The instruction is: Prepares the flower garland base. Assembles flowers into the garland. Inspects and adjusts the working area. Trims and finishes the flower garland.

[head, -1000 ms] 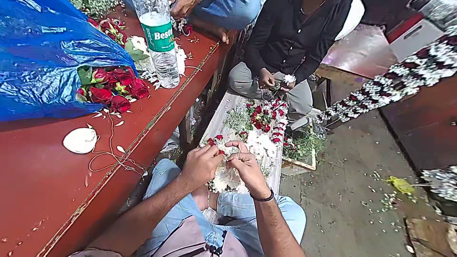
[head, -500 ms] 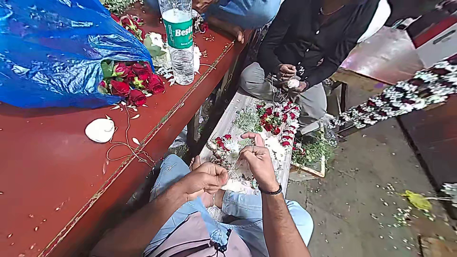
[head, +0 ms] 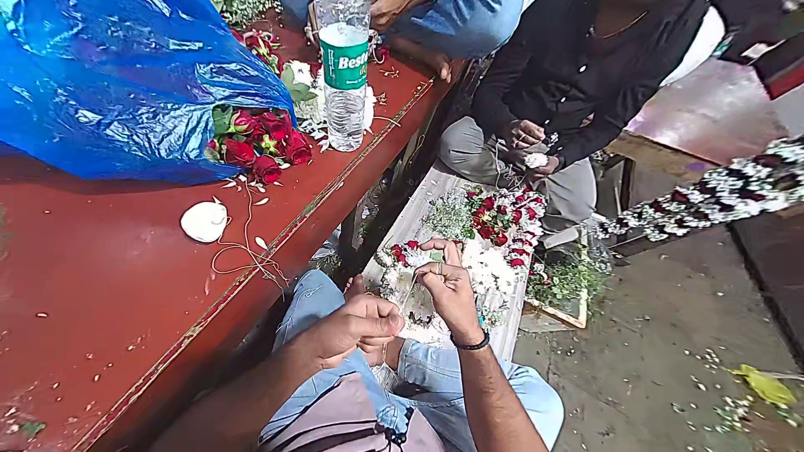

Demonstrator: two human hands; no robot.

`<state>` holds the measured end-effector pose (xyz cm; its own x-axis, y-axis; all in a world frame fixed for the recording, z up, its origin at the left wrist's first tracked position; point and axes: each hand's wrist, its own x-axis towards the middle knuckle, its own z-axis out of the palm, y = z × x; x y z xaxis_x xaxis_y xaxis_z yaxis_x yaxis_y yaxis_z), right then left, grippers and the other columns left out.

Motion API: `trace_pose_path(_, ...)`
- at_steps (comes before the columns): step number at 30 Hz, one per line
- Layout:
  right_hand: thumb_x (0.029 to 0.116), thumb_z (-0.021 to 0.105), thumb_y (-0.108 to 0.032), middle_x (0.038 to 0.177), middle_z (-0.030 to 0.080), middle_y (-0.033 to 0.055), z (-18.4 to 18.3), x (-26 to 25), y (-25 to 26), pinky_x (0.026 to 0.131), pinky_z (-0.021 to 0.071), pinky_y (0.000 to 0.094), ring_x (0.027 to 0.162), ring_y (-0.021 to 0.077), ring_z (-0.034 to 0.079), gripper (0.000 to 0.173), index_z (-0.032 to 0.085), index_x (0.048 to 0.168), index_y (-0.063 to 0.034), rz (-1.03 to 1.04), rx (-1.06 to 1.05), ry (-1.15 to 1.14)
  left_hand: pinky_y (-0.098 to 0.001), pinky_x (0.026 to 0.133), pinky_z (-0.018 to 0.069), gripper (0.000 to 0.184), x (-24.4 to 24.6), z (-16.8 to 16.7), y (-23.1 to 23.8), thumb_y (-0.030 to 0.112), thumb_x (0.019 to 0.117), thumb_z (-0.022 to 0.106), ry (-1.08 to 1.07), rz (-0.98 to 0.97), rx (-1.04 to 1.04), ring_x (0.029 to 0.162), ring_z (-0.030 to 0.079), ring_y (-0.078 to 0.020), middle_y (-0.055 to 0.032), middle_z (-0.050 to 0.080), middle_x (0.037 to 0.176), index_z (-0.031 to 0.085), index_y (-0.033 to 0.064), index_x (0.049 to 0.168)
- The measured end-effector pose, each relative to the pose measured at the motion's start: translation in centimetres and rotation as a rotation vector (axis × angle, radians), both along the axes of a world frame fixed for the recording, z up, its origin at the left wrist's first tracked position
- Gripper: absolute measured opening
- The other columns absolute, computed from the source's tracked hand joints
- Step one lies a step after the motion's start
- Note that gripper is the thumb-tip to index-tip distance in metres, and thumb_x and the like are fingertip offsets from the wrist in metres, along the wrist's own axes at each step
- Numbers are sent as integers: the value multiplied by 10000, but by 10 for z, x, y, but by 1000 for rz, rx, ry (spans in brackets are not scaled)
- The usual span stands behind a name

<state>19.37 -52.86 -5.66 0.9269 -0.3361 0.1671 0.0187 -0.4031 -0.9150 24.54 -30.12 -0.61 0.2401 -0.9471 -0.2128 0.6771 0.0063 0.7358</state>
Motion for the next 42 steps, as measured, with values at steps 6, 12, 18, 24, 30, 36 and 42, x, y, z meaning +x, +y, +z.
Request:
trace_pose_path(6,895,568,-165,1286,638,80,18,11,23,1008,458,404,1259,212,531,276,691,650,-137,90,60,-58,-161,466,265,276,16,49,14,147,994,520,-332,189,67,501,349,26,115,419,599,613,134,735)
trace_pose_path(12,947,612,-230,1271,638,25,84,62,75,1026,449,419,1252,199,534,236,761,771,-179,251,79,-225,-145,419,244,368,22,148,57,145,1026,436,-243,458,115,452,318,13,96,369,555,508,156,665)
trace_pose_path(18,1006,584,-311,1537,485,17,158,107,160,1030,511,421,1375,175,493,361,683,1320,-162,612,265,-242,-227,445,396,355,67,223,117,198,1064,515,-1151,1140,401,475,441,-77,28,502,598,588,102,730)
trace_pose_path(24,1057,523,-279,1225,735,26,84,99,127,986,566,417,1158,195,676,312,770,1153,-113,691,459,-68,-286,568,531,277,115,222,175,228,1016,647,-1289,1504,755,599,606,-114,-34,682,732,711,34,827)
trace_pose_path(30,1040,539,-231,1072,767,111,-11,45,63,843,605,373,992,232,731,294,751,1100,-36,475,549,225,-313,583,529,282,112,192,209,336,958,710,-1295,1648,1124,599,624,-76,25,714,722,750,117,785)
trace_pose_path(36,1030,547,-184,1008,758,91,-32,-9,18,874,593,383,952,203,714,248,740,1018,-29,348,587,268,-670,680,491,476,61,138,215,509,950,662,-1340,939,1698,720,647,-351,-153,665,751,704,59,798)
trace_pose_path(42,1029,573,-177,972,750,110,-57,-69,-58,814,585,388,894,203,706,216,727,1028,-26,-128,654,319,-472,726,519,461,14,88,162,455,1025,554,-1519,638,1362,793,634,-253,-180,688,976,716,39,1140)
